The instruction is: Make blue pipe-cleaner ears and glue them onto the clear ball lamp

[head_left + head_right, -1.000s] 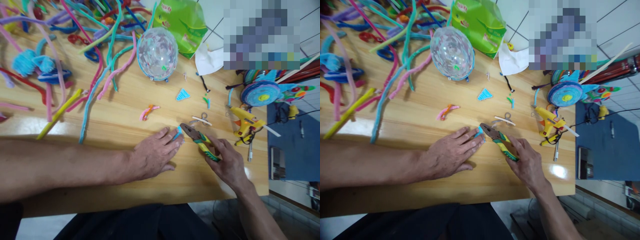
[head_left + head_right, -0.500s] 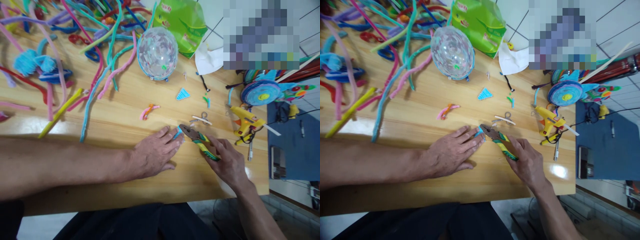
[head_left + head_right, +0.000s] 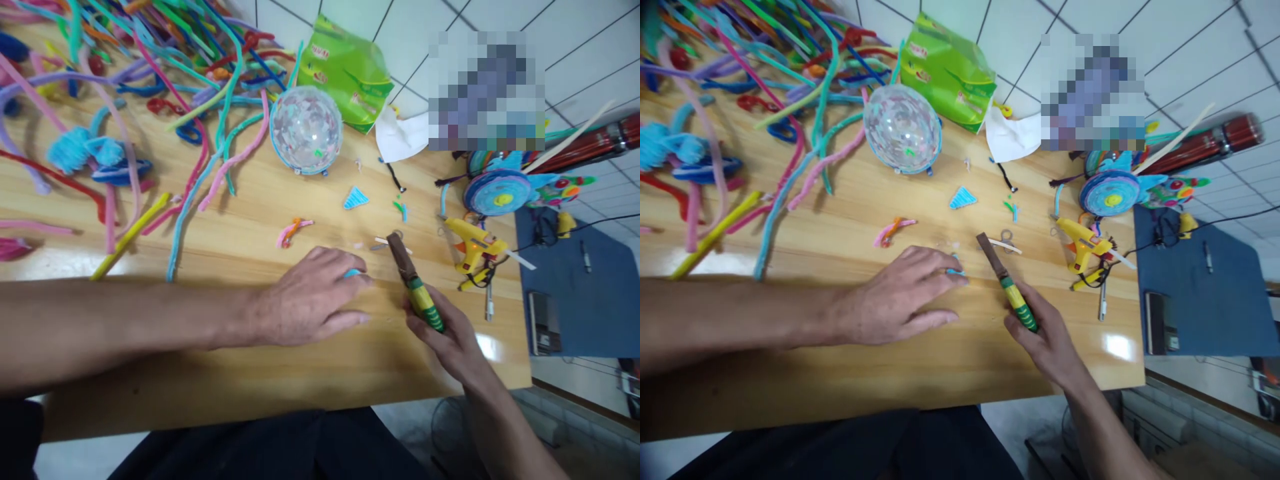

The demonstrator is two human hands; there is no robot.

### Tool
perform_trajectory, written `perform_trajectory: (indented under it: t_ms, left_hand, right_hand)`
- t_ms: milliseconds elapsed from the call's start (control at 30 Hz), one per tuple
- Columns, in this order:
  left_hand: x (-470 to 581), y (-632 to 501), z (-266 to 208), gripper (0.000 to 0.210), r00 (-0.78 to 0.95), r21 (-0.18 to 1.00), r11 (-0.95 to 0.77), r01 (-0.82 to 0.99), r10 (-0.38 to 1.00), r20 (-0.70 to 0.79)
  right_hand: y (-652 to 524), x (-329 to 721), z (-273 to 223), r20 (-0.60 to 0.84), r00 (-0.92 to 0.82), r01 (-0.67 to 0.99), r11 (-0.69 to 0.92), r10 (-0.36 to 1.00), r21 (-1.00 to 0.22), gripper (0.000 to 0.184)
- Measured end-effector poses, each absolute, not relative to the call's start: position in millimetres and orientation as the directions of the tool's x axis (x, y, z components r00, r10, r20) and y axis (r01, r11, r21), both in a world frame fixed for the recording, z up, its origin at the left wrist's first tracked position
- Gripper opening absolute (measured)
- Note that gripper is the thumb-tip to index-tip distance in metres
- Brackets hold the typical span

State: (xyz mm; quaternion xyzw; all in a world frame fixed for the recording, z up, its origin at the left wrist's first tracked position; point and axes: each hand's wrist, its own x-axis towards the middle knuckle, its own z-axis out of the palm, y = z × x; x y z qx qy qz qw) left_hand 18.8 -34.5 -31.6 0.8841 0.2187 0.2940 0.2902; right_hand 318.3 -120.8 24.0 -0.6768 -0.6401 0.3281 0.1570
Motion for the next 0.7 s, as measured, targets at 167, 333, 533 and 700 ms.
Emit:
perform_trajectory:
  t_ms: [167,333,533,700]
  left_hand:
    - [24,-23,-18,0.024,0.595,0.972,-0.223,0.073,0.792,0.137]
    - [31,-20,-17,0.036,0.574,0.996,0.09,-0.022,0.817,-0.061]
    - [28,-15,-22,0.037,0.576,0.997,0.063,-0.035,0.817,-0.031]
    - [24,-10,-19,0.039,0.492,0.995,-0.102,0.007,0.866,0.085]
  right_hand:
    - [-122,292,27,-0.503,-0.112,0.459,-0.404,0.857,-0.791,0.021]
    - [-124,271,23,-0.553,-0.188,0.312,-0.485,0.812,-0.817,0.023]
    - [-126,255,16,-0.538,-0.189,0.311,-0.469,0.822,-0.826,0.022]
    - [-127,252,20,-0.573,-0.174,0.197,-0.542,0.801,-0.817,0.037]
